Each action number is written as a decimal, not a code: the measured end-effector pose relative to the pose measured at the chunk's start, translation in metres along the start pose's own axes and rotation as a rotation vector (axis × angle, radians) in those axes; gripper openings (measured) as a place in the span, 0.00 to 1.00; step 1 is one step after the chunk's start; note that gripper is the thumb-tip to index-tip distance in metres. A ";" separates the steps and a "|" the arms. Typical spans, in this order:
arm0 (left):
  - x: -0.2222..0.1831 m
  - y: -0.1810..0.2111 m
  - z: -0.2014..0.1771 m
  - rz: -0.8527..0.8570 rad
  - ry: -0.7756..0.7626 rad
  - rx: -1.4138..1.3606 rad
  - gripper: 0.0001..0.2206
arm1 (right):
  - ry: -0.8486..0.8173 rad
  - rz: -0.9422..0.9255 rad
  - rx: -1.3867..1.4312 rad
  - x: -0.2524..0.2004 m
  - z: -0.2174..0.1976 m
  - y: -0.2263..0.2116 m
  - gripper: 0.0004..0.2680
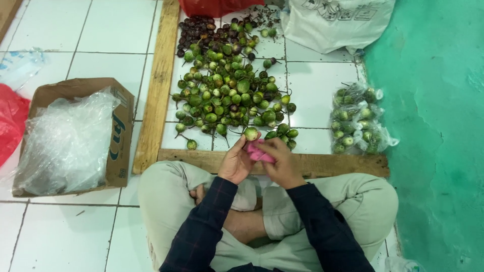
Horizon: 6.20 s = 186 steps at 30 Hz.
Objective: Manually cleaning small green fruits with a cloth and placing them into individual plastic bags while sitting on the floor.
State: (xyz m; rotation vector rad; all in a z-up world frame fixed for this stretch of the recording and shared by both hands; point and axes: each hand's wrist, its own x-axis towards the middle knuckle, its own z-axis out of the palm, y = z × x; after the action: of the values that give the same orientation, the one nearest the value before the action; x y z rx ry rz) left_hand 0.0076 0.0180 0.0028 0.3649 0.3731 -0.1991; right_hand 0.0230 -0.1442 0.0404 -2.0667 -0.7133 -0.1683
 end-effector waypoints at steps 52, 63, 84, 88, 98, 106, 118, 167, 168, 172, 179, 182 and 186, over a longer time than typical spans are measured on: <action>-0.005 -0.021 0.002 0.369 -0.161 0.649 0.15 | 0.214 0.346 0.251 0.009 -0.014 -0.027 0.10; 0.007 -0.030 -0.021 0.267 -0.111 0.461 0.14 | 0.214 0.320 0.182 0.006 -0.003 -0.016 0.12; 0.001 -0.028 -0.003 0.427 0.035 0.580 0.12 | 0.235 0.094 -0.010 -0.008 0.011 -0.023 0.08; 0.014 -0.013 -0.022 0.476 0.106 0.592 0.11 | 0.179 0.057 -0.032 -0.001 0.002 -0.053 0.09; -0.009 0.052 -0.024 0.416 0.259 1.324 0.15 | 0.130 0.367 0.401 0.017 -0.029 -0.051 0.14; -0.013 0.050 -0.037 0.139 0.299 1.946 0.18 | 0.235 0.442 0.398 0.003 -0.040 0.016 0.16; -0.027 0.019 -0.038 0.083 0.205 2.355 0.16 | 0.323 0.509 0.526 0.006 -0.062 0.013 0.14; 0.105 -0.038 0.024 0.521 -0.103 2.442 0.14 | 0.597 0.983 0.624 0.002 -0.058 0.069 0.09; 0.119 -0.041 0.015 0.600 -0.075 2.433 0.13 | 0.570 0.965 0.605 0.004 -0.059 0.063 0.08; 0.142 -0.043 0.025 0.718 -0.009 2.477 0.13 | 0.552 0.964 0.594 0.010 -0.061 0.052 0.09; 0.190 -0.059 0.004 0.849 0.007 2.494 0.11 | 0.505 0.970 0.602 0.019 -0.064 0.050 0.09; 0.206 -0.063 -0.009 0.866 0.030 2.514 0.09 | 0.474 0.986 0.622 0.022 -0.062 0.055 0.09; 0.213 -0.066 -0.017 0.836 0.040 2.489 0.07 | 0.451 1.004 0.612 0.026 -0.061 0.056 0.09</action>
State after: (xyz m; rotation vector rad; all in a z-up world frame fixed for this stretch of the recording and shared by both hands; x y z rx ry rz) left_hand 0.1800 -0.0618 -0.1158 2.8989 -0.2483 0.3088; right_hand 0.0844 -0.2058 0.0445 -1.4872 0.5266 0.1450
